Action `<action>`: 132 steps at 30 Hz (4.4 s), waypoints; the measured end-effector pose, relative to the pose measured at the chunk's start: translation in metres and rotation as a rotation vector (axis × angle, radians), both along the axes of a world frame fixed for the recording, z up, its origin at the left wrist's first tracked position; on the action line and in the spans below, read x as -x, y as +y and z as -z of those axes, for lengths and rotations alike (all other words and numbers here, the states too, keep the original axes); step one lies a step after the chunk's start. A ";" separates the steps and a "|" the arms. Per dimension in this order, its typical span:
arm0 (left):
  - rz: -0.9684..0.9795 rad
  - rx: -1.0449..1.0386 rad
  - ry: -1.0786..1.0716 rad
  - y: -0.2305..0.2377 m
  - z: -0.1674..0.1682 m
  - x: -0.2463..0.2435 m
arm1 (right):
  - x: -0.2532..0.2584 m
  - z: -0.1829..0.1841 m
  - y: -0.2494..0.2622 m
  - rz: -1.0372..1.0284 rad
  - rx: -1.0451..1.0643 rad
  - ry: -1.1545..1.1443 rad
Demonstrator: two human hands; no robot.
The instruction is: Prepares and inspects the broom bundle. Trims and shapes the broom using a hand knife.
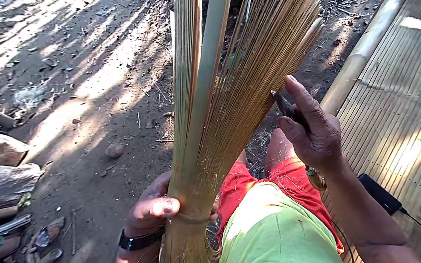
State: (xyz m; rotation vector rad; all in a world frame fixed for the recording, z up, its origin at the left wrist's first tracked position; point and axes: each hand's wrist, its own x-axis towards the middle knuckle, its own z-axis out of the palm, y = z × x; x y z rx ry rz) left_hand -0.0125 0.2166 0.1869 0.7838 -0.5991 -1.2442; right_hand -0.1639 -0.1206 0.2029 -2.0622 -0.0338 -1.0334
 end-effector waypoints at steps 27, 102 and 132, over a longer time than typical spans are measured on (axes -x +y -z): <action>-0.127 -0.010 0.030 -0.010 -0.002 0.004 | 0.004 0.037 0.043 -0.136 0.128 0.036; -0.167 -0.038 0.010 -0.007 -0.009 0.009 | 0.014 0.027 0.041 -0.113 -0.029 -0.035; -0.265 -0.092 -0.149 -0.016 -0.017 0.013 | 0.013 0.046 0.071 -0.291 0.066 0.053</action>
